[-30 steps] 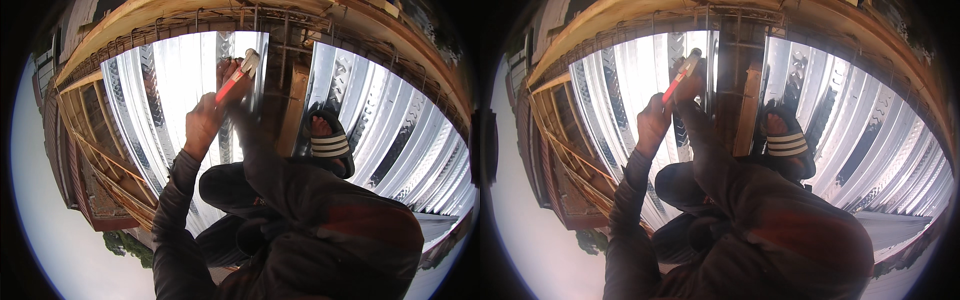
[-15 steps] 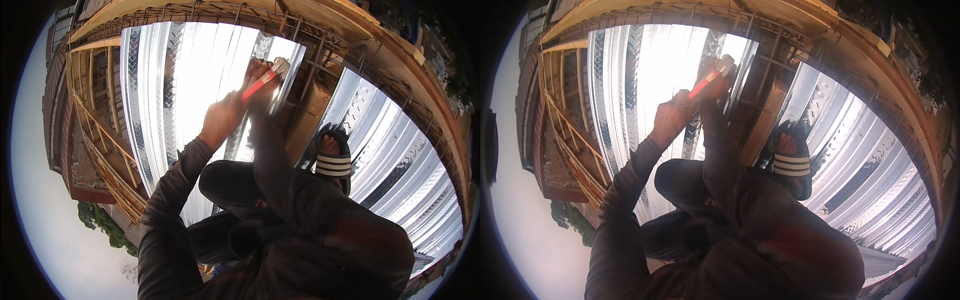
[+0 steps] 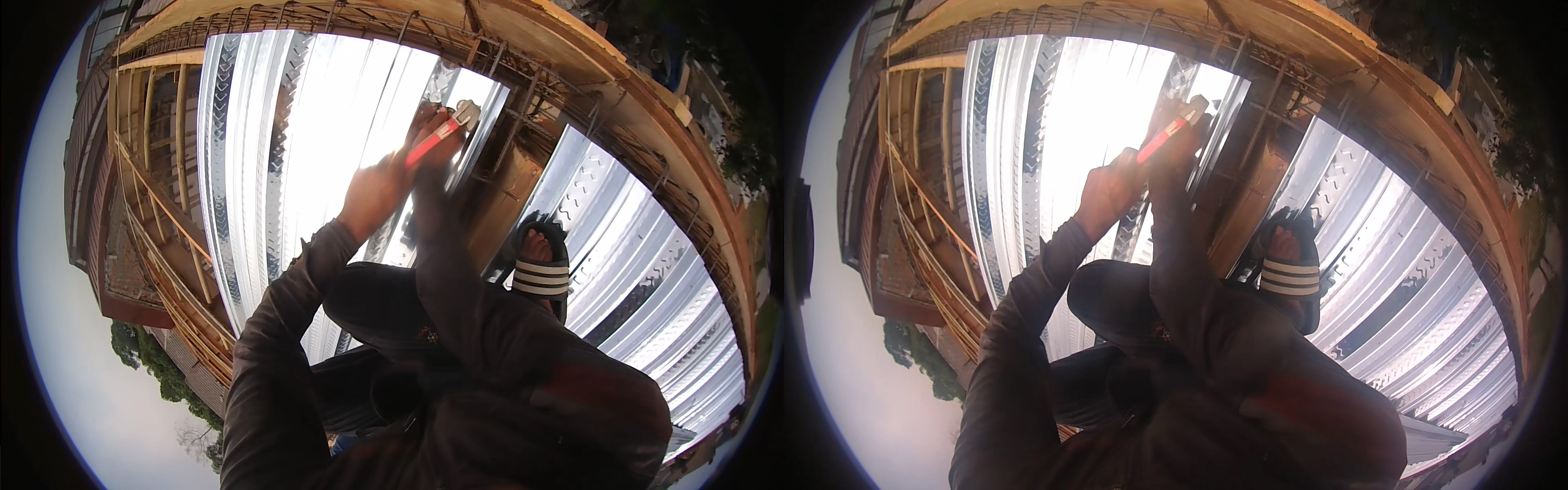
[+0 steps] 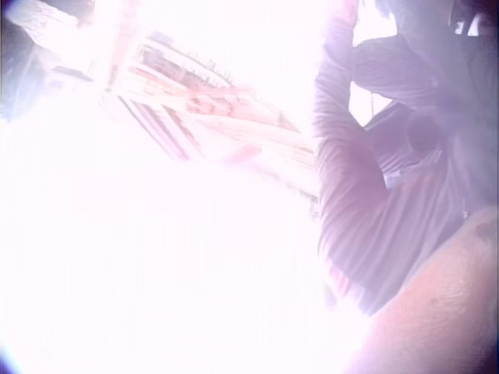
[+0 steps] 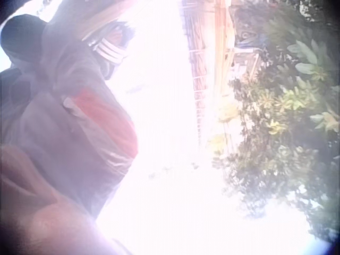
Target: The person hammers nails into corrugated metal sheets on a roof, securing them to wooden beams. The person retrieves nails from a bucket and uses a hammer to fasten the sheets in place.
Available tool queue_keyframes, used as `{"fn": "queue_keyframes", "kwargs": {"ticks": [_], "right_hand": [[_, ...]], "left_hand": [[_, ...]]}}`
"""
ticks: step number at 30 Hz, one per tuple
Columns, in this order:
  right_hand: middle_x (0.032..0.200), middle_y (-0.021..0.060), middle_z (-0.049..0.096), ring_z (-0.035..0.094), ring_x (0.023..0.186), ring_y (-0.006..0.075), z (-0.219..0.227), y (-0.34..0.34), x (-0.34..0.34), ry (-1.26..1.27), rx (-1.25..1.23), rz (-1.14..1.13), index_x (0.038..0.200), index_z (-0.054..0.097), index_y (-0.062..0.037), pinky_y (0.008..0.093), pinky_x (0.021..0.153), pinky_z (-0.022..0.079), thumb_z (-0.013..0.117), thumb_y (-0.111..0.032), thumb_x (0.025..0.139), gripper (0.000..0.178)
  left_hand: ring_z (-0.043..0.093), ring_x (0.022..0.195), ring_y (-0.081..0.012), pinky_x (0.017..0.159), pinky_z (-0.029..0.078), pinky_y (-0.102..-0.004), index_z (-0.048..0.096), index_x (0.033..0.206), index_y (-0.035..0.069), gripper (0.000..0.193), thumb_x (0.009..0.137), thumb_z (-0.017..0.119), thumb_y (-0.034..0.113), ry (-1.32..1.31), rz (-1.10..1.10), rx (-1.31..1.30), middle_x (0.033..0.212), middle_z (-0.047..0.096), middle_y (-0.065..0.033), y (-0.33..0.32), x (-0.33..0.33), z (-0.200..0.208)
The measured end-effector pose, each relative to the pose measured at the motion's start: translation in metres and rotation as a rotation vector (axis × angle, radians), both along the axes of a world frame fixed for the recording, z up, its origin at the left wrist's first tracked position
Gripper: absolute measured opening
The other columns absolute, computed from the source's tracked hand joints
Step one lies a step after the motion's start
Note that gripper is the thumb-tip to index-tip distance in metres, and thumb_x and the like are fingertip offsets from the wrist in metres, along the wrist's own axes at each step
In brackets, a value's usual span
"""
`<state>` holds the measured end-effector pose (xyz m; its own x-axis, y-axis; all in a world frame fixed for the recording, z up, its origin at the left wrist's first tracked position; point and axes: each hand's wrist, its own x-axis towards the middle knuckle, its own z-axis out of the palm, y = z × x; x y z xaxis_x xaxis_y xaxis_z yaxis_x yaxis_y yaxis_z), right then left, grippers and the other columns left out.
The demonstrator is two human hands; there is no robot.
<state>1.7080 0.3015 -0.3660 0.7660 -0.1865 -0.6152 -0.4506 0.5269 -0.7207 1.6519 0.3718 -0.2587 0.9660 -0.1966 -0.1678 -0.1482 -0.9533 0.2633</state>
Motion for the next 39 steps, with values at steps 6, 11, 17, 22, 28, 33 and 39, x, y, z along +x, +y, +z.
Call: {"fn": "queue_keyframes", "kwargs": {"ticks": [6,11,17,22,28,33,39], "right_hand": [[0.083,0.016,0.065,0.064,0.069,0.0269,-0.025,0.011,0.008,-0.255,-0.666,-0.064,0.092,0.058,0.0007,0.0362,0.066,0.054,0.062,-0.022,0.098,0.023],[0.085,0.0163,0.065,0.064,0.072,0.0274,-0.018,0.008,-0.006,-0.207,-0.504,-0.036,0.094,0.058,0.0008,0.0367,0.068,0.054,0.061,-0.022,0.098,0.024],[0.088,0.0166,0.065,0.065,0.075,0.028,-0.016,0.005,-0.011,-0.216,-0.539,-0.026,0.096,0.057,0.001,0.0372,0.07,0.054,0.06,-0.023,0.099,0.024],[0.09,0.0169,0.064,0.065,0.078,0.0286,-0.022,0.009,-0.003,-0.201,-0.559,0.019,0.098,0.057,0.0011,0.0377,0.072,0.054,0.059,-0.024,0.099,0.025],[0.092,0.0173,0.064,0.065,0.081,0.0292,-0.025,0.006,0.005,-0.215,-0.585,0.029,0.1,0.057,0.0013,0.0382,0.074,0.054,0.058,-0.025,0.1,0.026],[0.095,0.0176,0.064,0.065,0.083,0.0297,-0.02,0.005,-0.014,-0.224,-0.574,0.023,0.102,0.056,0.0015,0.0387,0.076,0.054,0.057,-0.025,0.1,0.027],[0.097,0.018,0.064,0.065,0.087,0.0303,-0.03,0.003,-0.005,-0.208,-0.622,0.041,0.105,0.056,0.0016,0.0392,0.078,0.054,0.056,-0.026,0.101,0.028]], "left_hand": [[0.061,0.056,-0.0335,0.048,0.05,-0.0423,0.055,0.094,0.006,0.016,0.096,0.061,0.021,0.123,0.016,0.089,0.07,0.056,-0.0131,0.004,0.017,-0.01],[0.061,0.056,-0.0324,0.048,0.05,-0.0427,0.055,0.094,0.006,0.016,0.092,0.063,0.019,-0.027,0.026,-0.012,0.068,0.056,-0.0118,-0.004,0.003,0.004],[0.062,0.056,-0.0324,0.047,0.05,-0.0421,0.054,0.099,0.003,0.023,0.088,0.066,0.019,0.033,0.039,0.051,0.067,0.058,-0.0127,-0.007,0.007,-0.004],[0.063,0.057,-0.033,0.048,0.05,-0.0425,0.054,0.097,0.002,0.023,0.09,0.065,0.021,0.092,0.117,0.119,0.067,0.059,-0.0134,0.0,0.003,-0.022],[0.063,0.058,-0.0335,0.047,0.048,-0.0431,0.053,0.089,0.004,0.021,0.092,0.064,0.021,0.047,0.117,0.008,0.07,0.06,-0.0132,-0.003,0.004,-0.009],[0.062,0.057,-0.0352,0.048,0.048,-0.0452,0.052,0.094,0.006,0.018,0.094,0.062,0.021,-0.024,0.056,-0.01,0.067,0.059,-0.0143,-0.01,0.009,0.0],[0.063,0.057,-0.0381,0.05,0.049,-0.0465,0.052,0.1,0.006,0.023,0.096,0.062,0.025,0.018,0.081,0.002,0.066,0.063,-0.0169,-0.007,0.01,-0.022]]}}
